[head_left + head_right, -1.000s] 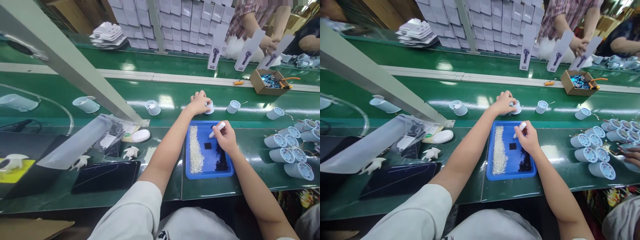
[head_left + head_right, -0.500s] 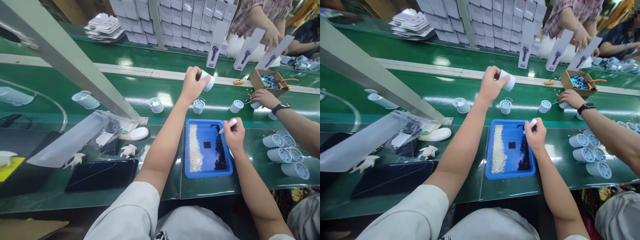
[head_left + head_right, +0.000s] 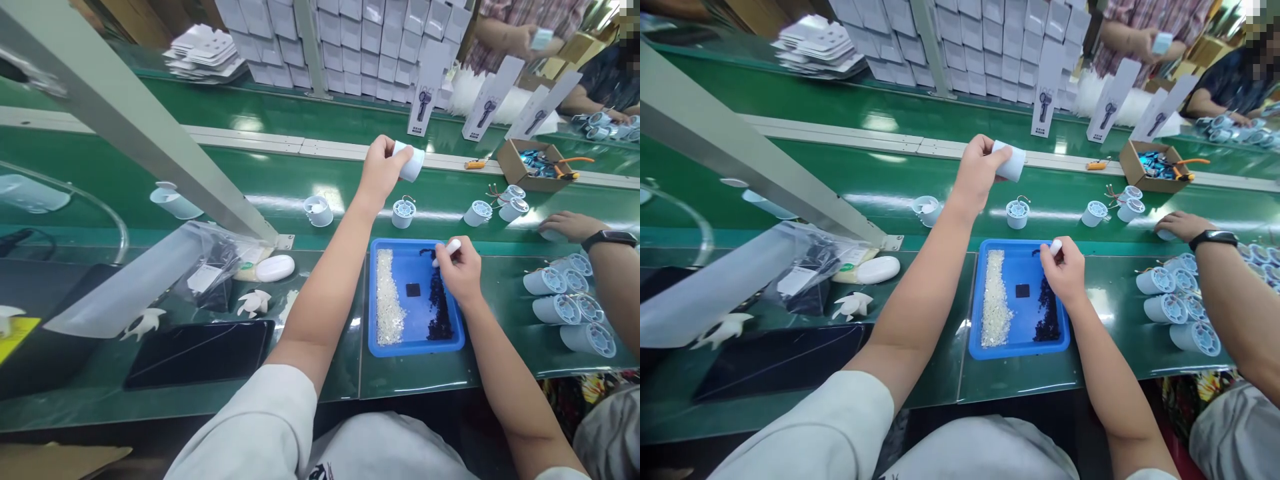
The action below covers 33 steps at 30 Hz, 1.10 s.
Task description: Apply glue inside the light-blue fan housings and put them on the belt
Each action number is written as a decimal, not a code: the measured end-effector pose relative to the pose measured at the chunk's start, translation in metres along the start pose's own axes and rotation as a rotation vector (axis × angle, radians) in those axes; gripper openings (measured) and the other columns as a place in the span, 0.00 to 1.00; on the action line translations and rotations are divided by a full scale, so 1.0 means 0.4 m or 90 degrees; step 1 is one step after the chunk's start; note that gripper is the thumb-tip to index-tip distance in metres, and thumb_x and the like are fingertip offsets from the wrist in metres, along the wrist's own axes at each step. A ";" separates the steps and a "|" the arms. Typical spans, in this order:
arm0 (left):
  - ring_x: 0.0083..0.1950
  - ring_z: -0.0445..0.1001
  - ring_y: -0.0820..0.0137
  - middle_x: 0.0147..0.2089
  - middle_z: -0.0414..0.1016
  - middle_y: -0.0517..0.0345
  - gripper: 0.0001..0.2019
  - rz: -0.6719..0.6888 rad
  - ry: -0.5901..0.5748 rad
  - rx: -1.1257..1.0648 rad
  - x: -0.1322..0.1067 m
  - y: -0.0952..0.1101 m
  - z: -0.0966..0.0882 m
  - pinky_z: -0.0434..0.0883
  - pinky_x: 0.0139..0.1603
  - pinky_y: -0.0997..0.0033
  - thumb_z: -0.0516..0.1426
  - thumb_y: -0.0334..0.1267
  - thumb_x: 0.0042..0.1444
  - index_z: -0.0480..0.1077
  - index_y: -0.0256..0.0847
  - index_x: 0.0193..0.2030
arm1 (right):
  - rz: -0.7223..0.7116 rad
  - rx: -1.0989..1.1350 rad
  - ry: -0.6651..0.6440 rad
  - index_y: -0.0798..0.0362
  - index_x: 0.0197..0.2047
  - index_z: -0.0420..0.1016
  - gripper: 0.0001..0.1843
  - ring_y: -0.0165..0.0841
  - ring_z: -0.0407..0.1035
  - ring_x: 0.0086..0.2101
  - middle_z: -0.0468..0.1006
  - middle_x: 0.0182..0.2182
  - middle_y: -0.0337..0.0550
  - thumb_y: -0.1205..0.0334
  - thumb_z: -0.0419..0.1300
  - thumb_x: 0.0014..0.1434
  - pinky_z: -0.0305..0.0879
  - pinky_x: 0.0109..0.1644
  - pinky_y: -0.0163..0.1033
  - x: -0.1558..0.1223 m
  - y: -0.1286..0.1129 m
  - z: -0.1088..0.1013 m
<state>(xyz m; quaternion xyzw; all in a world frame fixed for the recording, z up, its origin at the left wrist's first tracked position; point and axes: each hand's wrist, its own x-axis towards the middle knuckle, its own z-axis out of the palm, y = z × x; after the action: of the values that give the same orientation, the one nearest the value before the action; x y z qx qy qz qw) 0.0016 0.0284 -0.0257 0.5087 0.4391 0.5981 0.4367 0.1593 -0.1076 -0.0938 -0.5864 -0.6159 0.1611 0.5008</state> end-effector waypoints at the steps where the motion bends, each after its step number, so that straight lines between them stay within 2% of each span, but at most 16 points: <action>1: 0.47 0.72 0.70 0.35 0.63 0.60 0.09 -0.030 -0.022 -0.029 -0.005 0.009 0.000 0.71 0.48 0.65 0.55 0.33 0.60 0.57 0.40 0.30 | -0.009 0.005 -0.015 0.48 0.27 0.60 0.12 0.27 0.59 0.21 0.64 0.19 0.31 0.57 0.59 0.56 0.57 0.28 0.36 -0.001 -0.004 0.001; 3: 0.46 0.72 0.71 0.35 0.64 0.59 0.09 -0.081 -0.054 -0.090 -0.014 0.022 0.001 0.72 0.47 0.66 0.53 0.34 0.61 0.56 0.40 0.31 | -0.017 0.021 -0.025 0.48 0.27 0.61 0.11 0.27 0.59 0.21 0.64 0.20 0.32 0.57 0.60 0.56 0.57 0.27 0.36 -0.004 -0.013 0.001; 7: 0.44 0.73 0.71 0.35 0.68 0.59 0.10 -0.127 -0.060 -0.164 -0.024 0.029 0.014 0.73 0.46 0.67 0.57 0.38 0.60 0.58 0.40 0.33 | -0.009 0.102 -0.010 0.49 0.28 0.62 0.10 0.27 0.61 0.22 0.67 0.22 0.33 0.57 0.59 0.56 0.60 0.27 0.36 -0.014 -0.025 -0.003; 8: 0.43 0.74 0.71 0.35 0.68 0.59 0.11 -0.135 -0.063 -0.174 -0.026 0.027 0.018 0.73 0.46 0.67 0.58 0.39 0.60 0.58 0.40 0.33 | -0.016 0.116 -0.034 0.49 0.28 0.63 0.09 0.27 0.62 0.22 0.67 0.22 0.33 0.58 0.60 0.56 0.61 0.27 0.36 -0.017 -0.027 -0.005; 11: 0.39 0.73 0.74 0.33 0.68 0.60 0.11 -0.150 -0.085 -0.188 -0.032 0.023 0.032 0.73 0.46 0.68 0.59 0.39 0.59 0.61 0.39 0.33 | -0.074 0.102 -0.184 0.50 0.27 0.65 0.09 0.25 0.61 0.20 0.68 0.21 0.33 0.61 0.61 0.55 0.60 0.26 0.35 -0.024 -0.033 -0.008; 13: 0.35 0.72 0.77 0.32 0.68 0.60 0.08 -0.156 -0.108 -0.187 -0.038 0.022 0.039 0.73 0.44 0.70 0.58 0.36 0.61 0.62 0.38 0.33 | -0.112 0.108 -0.225 0.50 0.28 0.68 0.07 0.26 0.63 0.22 0.70 0.22 0.34 0.62 0.62 0.55 0.62 0.27 0.35 -0.026 -0.036 -0.009; 15: 0.32 0.70 0.78 0.32 0.69 0.61 0.06 -0.165 -0.126 -0.171 -0.045 0.024 0.045 0.72 0.43 0.71 0.57 0.34 0.61 0.64 0.36 0.34 | -0.122 0.158 -0.145 0.50 0.31 0.70 0.06 0.28 0.68 0.25 0.74 0.26 0.36 0.60 0.62 0.57 0.67 0.30 0.37 -0.025 -0.035 -0.010; 19: 0.28 0.67 0.79 0.30 0.68 0.62 0.05 -0.167 -0.137 -0.107 -0.059 0.027 0.058 0.70 0.39 0.73 0.56 0.32 0.61 0.66 0.35 0.34 | -0.070 0.320 0.102 0.48 0.38 0.70 0.09 0.30 0.75 0.30 0.76 0.34 0.38 0.54 0.63 0.58 0.74 0.37 0.39 -0.011 -0.024 -0.011; 21: 0.27 0.66 0.79 0.29 0.67 0.62 0.06 -0.162 -0.150 -0.074 -0.066 0.027 0.064 0.69 0.37 0.74 0.56 0.33 0.61 0.67 0.35 0.33 | -0.035 0.384 0.165 0.47 0.39 0.69 0.11 0.31 0.78 0.34 0.76 0.37 0.37 0.52 0.64 0.58 0.75 0.40 0.40 -0.002 -0.016 -0.012; 27: 0.25 0.64 0.79 0.24 0.65 0.63 0.13 -0.155 -0.219 -0.016 -0.079 0.020 0.075 0.66 0.30 0.77 0.57 0.36 0.61 0.64 0.36 0.26 | 0.038 0.437 0.171 0.47 0.41 0.68 0.14 0.33 0.79 0.42 0.79 0.41 0.39 0.46 0.59 0.60 0.76 0.45 0.40 0.011 -0.001 -0.014; 33: 0.24 0.64 0.80 0.25 0.65 0.63 0.12 -0.156 -0.237 -0.002 -0.091 0.025 0.084 0.65 0.27 0.78 0.58 0.36 0.60 0.64 0.36 0.26 | 0.058 0.448 0.152 0.48 0.41 0.69 0.15 0.34 0.79 0.42 0.80 0.39 0.40 0.46 0.59 0.61 0.77 0.45 0.41 0.012 0.000 -0.014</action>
<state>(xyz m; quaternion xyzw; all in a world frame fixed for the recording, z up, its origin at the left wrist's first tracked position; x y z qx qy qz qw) 0.0376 -0.0063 -0.0209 0.5526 0.4087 0.4369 0.5803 0.1648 -0.1056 -0.0891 -0.4199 -0.4330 0.3157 0.7324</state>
